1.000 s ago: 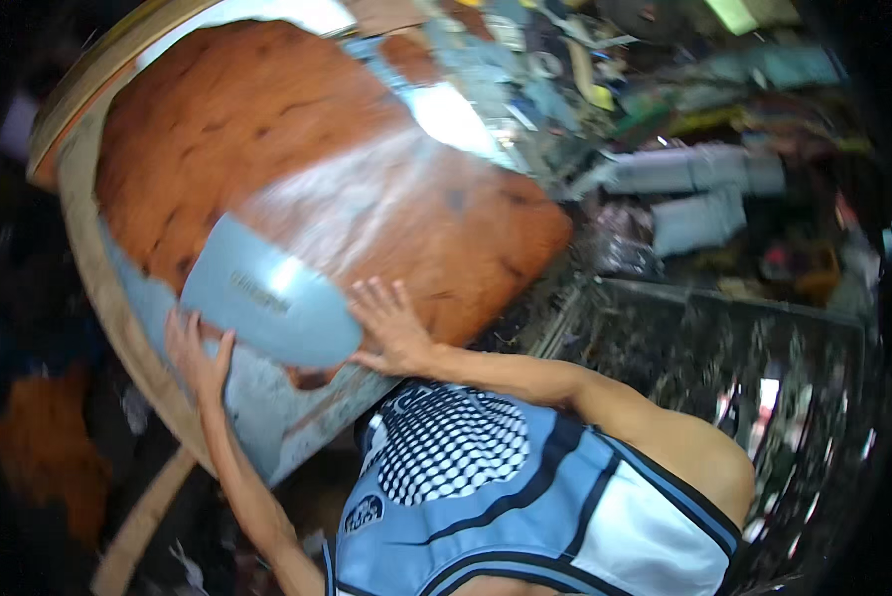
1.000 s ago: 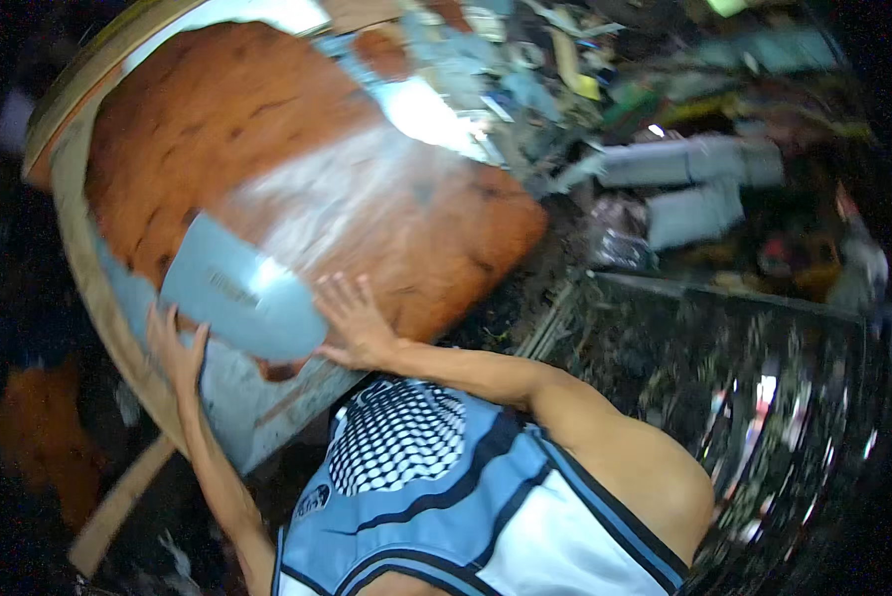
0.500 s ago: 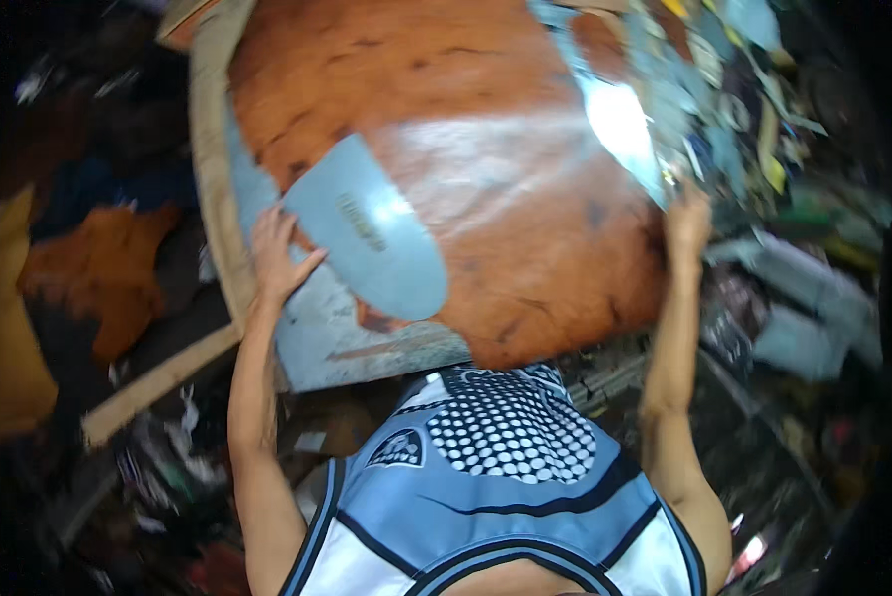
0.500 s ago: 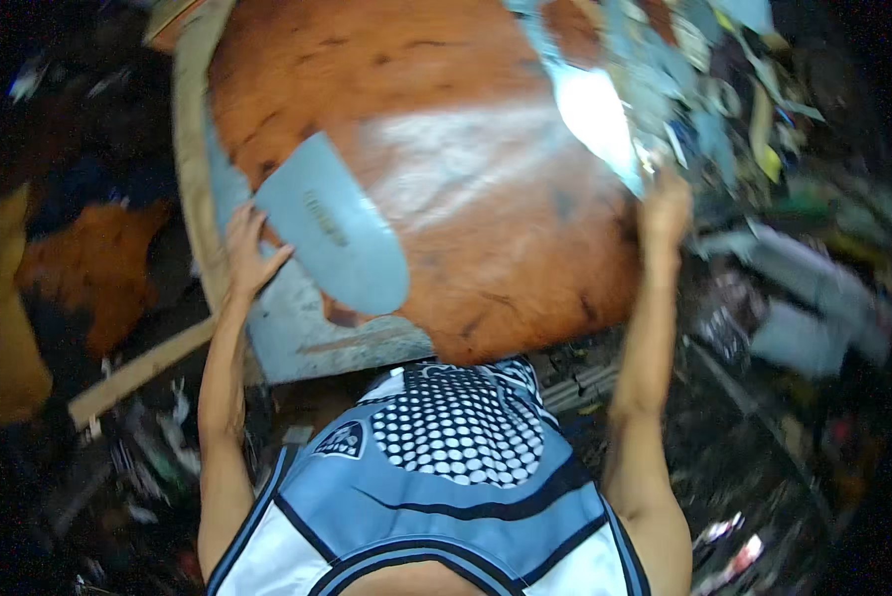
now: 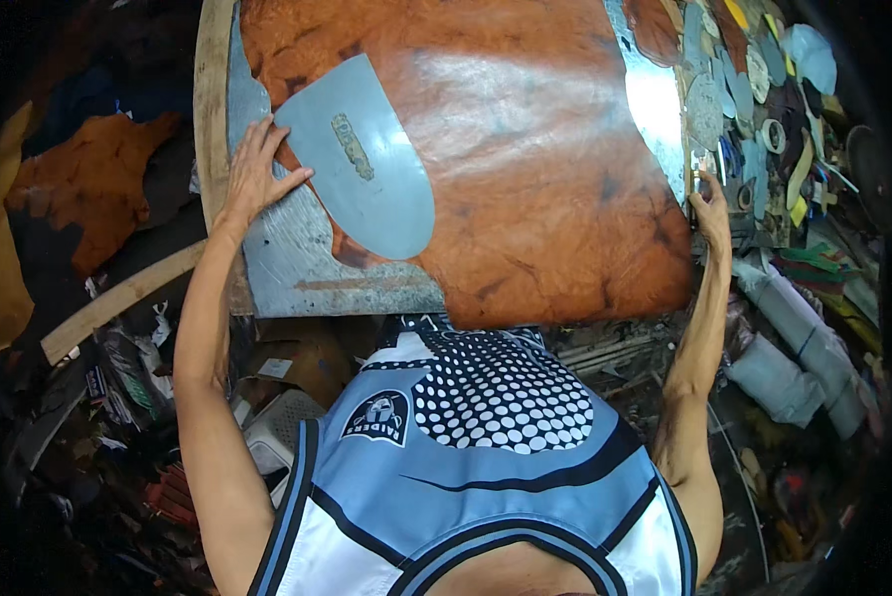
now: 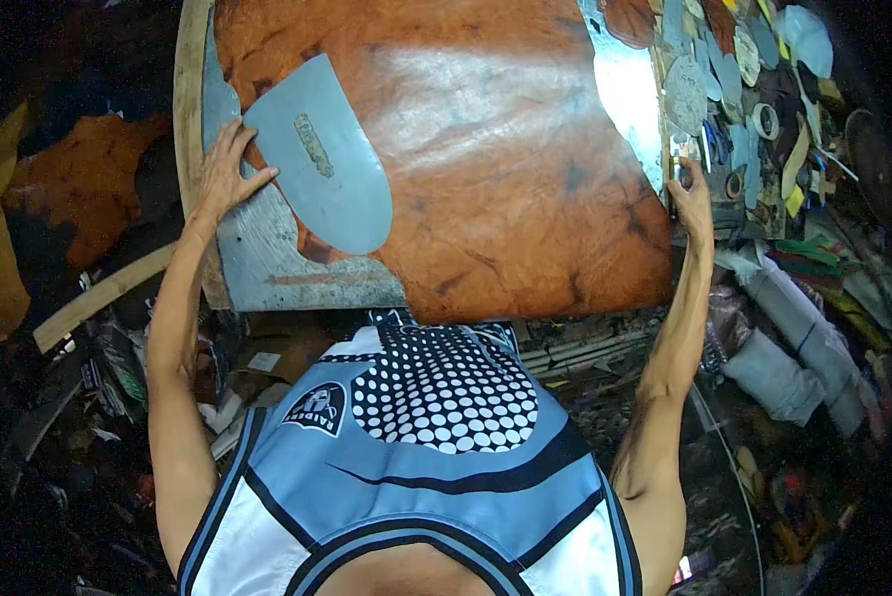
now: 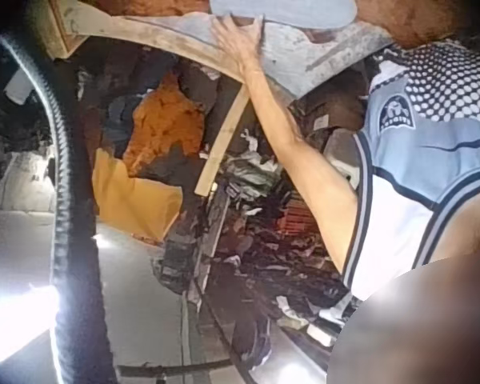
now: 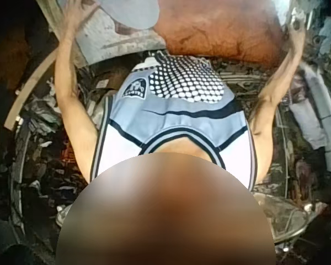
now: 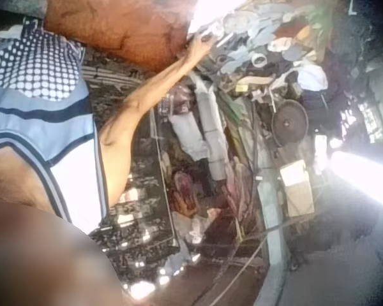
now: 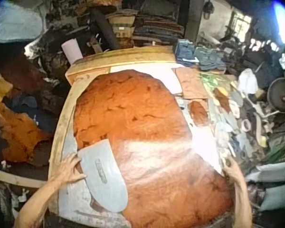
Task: Cutting out specific shapes from a leather hide using a metal template and a hand knife.
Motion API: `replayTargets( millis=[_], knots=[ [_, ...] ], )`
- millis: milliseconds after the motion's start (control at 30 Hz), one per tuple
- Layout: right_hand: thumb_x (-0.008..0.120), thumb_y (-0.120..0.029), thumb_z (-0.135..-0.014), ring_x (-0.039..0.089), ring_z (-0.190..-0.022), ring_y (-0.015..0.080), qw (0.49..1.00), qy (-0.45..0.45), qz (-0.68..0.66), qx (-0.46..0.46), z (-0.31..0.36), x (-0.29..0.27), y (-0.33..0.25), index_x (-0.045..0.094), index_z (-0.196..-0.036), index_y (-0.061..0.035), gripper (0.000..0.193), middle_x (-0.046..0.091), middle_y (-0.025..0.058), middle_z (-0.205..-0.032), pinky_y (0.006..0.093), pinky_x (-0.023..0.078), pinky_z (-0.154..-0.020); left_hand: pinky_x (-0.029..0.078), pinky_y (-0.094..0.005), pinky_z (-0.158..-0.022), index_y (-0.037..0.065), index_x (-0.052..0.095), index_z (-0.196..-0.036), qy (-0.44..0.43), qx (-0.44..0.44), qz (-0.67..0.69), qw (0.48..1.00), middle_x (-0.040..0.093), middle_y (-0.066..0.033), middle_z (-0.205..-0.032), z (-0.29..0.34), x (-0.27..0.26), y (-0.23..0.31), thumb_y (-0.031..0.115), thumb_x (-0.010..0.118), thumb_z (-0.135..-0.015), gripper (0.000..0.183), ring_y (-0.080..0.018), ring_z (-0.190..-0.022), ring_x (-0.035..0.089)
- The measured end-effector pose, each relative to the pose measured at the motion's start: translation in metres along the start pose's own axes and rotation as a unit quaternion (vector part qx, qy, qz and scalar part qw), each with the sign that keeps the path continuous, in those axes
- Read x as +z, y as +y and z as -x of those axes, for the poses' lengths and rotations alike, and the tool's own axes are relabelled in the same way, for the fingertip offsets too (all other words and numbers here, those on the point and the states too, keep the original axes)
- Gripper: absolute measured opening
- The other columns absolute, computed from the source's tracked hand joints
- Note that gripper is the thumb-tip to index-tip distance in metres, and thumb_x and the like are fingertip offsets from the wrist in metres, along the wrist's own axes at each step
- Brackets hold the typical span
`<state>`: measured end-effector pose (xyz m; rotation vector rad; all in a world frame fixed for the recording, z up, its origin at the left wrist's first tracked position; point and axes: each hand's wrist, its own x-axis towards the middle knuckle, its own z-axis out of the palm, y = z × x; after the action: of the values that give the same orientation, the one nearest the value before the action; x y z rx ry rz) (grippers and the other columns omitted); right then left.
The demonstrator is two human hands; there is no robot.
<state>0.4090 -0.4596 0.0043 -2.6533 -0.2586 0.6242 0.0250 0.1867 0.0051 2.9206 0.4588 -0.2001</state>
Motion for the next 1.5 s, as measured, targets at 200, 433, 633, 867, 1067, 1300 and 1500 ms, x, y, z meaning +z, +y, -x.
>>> replayTargets(
  millis=[200, 433, 633, 867, 1067, 1300, 1500],
  knots=[
    [0.051, -0.011, -0.092, 0.061, -0.085, 0.0171, 0.894, 0.089, -0.439, -0.025, 0.039, -0.02, -0.012, 0.046, -0.134, -0.0018, 0.043, 0.059, 0.0106, -0.108, 0.0274, 0.05, -0.073, 0.026, -0.0563, -0.111, 0.008, 0.062, -0.12, 0.054, 0.048, -0.047, 0.996, 0.04, -0.0174, -0.146, 0.004, -0.009, 0.016, 0.05, 0.074, -0.075, 0.063, -0.0424, -0.14, 0.026],
    [0.058, -0.023, -0.096, 0.061, -0.105, 0.0209, 0.981, -0.033, -0.105, -0.163, 0.131, 0.088, -0.24, 0.05, -0.137, -0.0065, 0.044, 0.062, 0.0118, -0.121, 0.0325, 0.05, -0.09, 0.037, -0.0493, -0.106, 0.004, 0.069, -0.102, -0.138, 0.186, 0.026, 0.972, 0.061, -0.0205, -0.12, -0.036, -0.023, 0.023, 0.049, 0.068, -0.08, 0.05, -0.0354, -0.118, 0.056],
    [0.057, -0.013, -0.092, 0.06, -0.095, 0.041, 0.915, -0.11, -0.017, -0.388, 0.168, 0.236, -0.442, 0.059, -0.12, -0.0057, 0.029, 0.06, 0.023, -0.101, 0.0452, 0.051, -0.08, 0.045, -0.0478, -0.096, 0.002, 0.063, -0.12, -0.244, 0.01, 0.273, 0.931, 0.062, -0.0229, -0.12, -0.116, -0.028, 0.019, 0.08, 0.042, -0.08, 0.09, -0.0362, -0.11, 0.06],
    [0.057, -0.019, -0.091, 0.063, -0.084, 0.0439, 0.926, -0.014, 0.046, -0.375, 0.124, 0.309, -0.51, 0.064, -0.11, -0.0058, 0.024, 0.066, 0.022, -0.092, 0.0503, 0.051, -0.073, 0.039, -0.0497, -0.103, 0.005, 0.043, -0.139, -0.38, -0.001, 0.281, 0.881, 0.047, -0.0219, -0.136, -0.126, -0.054, 0.021, 0.08, 0.046, -0.078, 0.097, -0.0324, -0.123, 0.049],
    [0.055, -0.022, -0.091, 0.066, -0.085, 0.0401, 0.92, 0.006, 0.049, -0.39, 0.12, 0.322, -0.513, 0.066, -0.111, -0.0089, 0.026, 0.069, 0.0196, -0.093, 0.0483, 0.052, -0.077, 0.035, -0.0525, -0.108, 0.009, 0.028, -0.148, -0.508, -0.039, 0.22, 0.832, 0.035, -0.0174, -0.149, -0.123, -0.091, 0.027, 0.073, 0.054, -0.081, 0.097, -0.0292, -0.135, 0.037],
    [0.054, -0.022, -0.093, 0.066, -0.085, 0.0392, 0.921, -0.003, 0.083, -0.38, 0.116, 0.321, -0.512, 0.065, -0.113, -0.0101, 0.026, 0.069, 0.0181, -0.094, 0.047, 0.052, -0.077, 0.034, -0.0531, -0.109, 0.01, 0.024, -0.15, -0.549, -0.045, 0.186, 0.814, 0.032, -0.0158, -0.152, -0.116, -0.098, 0.029, 0.069, 0.057, -0.082, 0.096, -0.028, -0.137, 0.035],
    [0.053, -0.023, -0.093, 0.066, -0.082, 0.0391, 0.916, -0.009, 0.105, -0.387, 0.113, 0.327, -0.513, 0.065, -0.113, -0.0103, 0.027, 0.069, 0.018, -0.093, 0.0478, 0.052, -0.075, 0.037, -0.0515, -0.105, 0.01, 0.032, -0.145, -0.508, -0.038, 0.198, 0.837, 0.039, -0.017, -0.145, -0.16, -0.074, 0.022, 0.07, 0.055, -0.083, 0.09, -0.029, -0.13, 0.041]
  ],
)
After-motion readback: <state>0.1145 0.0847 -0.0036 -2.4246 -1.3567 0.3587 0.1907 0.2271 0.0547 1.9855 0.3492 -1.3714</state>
